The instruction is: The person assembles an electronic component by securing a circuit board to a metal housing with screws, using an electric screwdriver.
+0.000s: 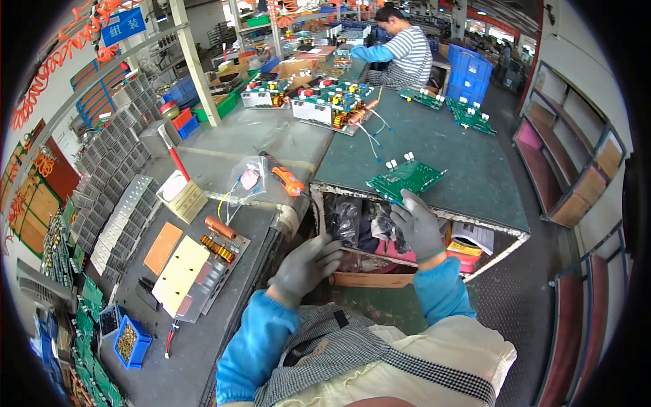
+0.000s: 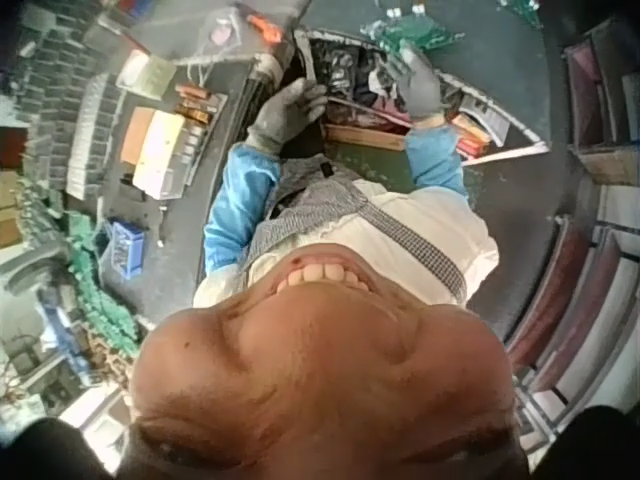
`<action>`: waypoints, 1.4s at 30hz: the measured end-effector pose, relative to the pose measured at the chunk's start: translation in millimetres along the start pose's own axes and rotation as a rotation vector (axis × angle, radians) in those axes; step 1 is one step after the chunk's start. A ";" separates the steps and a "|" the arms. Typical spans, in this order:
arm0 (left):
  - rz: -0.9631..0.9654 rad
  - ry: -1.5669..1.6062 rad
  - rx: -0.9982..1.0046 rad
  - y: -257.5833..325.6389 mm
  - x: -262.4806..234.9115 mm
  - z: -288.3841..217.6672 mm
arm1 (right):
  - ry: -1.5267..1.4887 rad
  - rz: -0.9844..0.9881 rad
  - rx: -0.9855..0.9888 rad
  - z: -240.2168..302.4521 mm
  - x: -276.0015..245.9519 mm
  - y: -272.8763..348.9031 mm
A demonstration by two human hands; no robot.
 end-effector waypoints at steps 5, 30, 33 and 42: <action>-0.078 0.073 -0.222 -95.3 22.6 4.1 | 0.025 -0.005 -0.101 -35.7 26.5 13.2; 0.122 0.103 0.560 50.0 23.6 -34.4 | -0.088 0.712 0.215 -90.8 175.7 -21.8; 0.075 0.112 0.552 73.1 25.7 -32.2 | -0.032 0.761 0.336 -98.1 180.6 -16.7; 0.168 0.108 0.554 105.6 26.7 -39.7 | 0.001 1.079 0.179 -106.4 226.4 -14.0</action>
Point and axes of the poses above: each hand's wrist, its own y-axis away from the middle knuckle, its own x-axis out of the palm, z = x × y, the point moved 2 cm from there along -y, towards the middle knuckle, and after that the axes turned 15 degrees about z, right-handed, at the moved point
